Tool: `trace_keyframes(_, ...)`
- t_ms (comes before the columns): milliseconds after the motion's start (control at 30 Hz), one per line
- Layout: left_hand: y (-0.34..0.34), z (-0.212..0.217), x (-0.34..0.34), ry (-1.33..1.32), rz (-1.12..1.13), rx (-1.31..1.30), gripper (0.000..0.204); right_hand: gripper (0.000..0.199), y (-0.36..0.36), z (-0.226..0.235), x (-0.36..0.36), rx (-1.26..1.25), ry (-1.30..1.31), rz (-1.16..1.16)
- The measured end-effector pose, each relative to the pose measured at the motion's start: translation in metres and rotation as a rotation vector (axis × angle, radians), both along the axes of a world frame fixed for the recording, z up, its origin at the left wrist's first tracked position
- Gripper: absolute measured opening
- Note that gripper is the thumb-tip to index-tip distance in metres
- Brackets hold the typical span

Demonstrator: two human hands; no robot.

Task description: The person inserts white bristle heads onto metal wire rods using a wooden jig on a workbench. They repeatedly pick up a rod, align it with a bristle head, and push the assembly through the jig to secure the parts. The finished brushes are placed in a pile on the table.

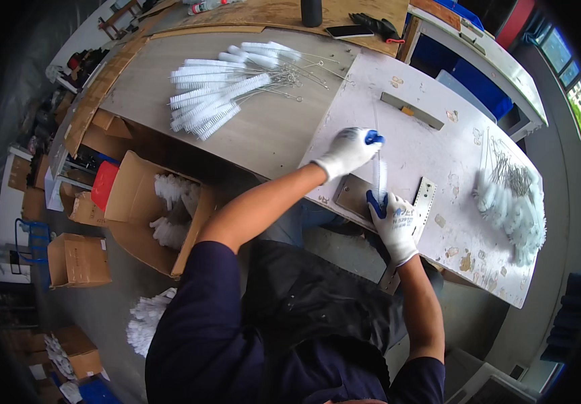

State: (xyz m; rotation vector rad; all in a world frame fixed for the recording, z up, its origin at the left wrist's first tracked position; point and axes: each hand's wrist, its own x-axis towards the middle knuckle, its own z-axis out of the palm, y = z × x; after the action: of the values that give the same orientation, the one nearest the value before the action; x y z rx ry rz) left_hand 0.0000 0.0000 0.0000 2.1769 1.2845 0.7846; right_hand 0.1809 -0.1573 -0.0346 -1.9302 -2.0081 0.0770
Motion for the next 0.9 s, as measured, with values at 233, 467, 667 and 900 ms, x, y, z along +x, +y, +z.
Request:
trace_keyframes(233,0.091,0.034,-0.116,0.064,0.418,0.237,0.034,0.035,-0.004,-0.015,0.003,0.197,0.019,0.088)
trace_keyframes(467,0.235,0.03,-0.153,0.669,0.461,0.394,0.031,0.026,-0.004,-0.02,0.009,0.249,0.413,0.013)
trace_keyframes(667,0.294,-0.002,-0.127,1.068,0.27,0.293,0.031,0.021,-0.002,-0.009,0.011,0.148,0.39,0.061)
trace_keyframes(900,0.285,0.019,-0.127,1.095,0.233,0.34,0.034,0.027,0.001,-0.004,0.012,0.119,0.392,0.094)
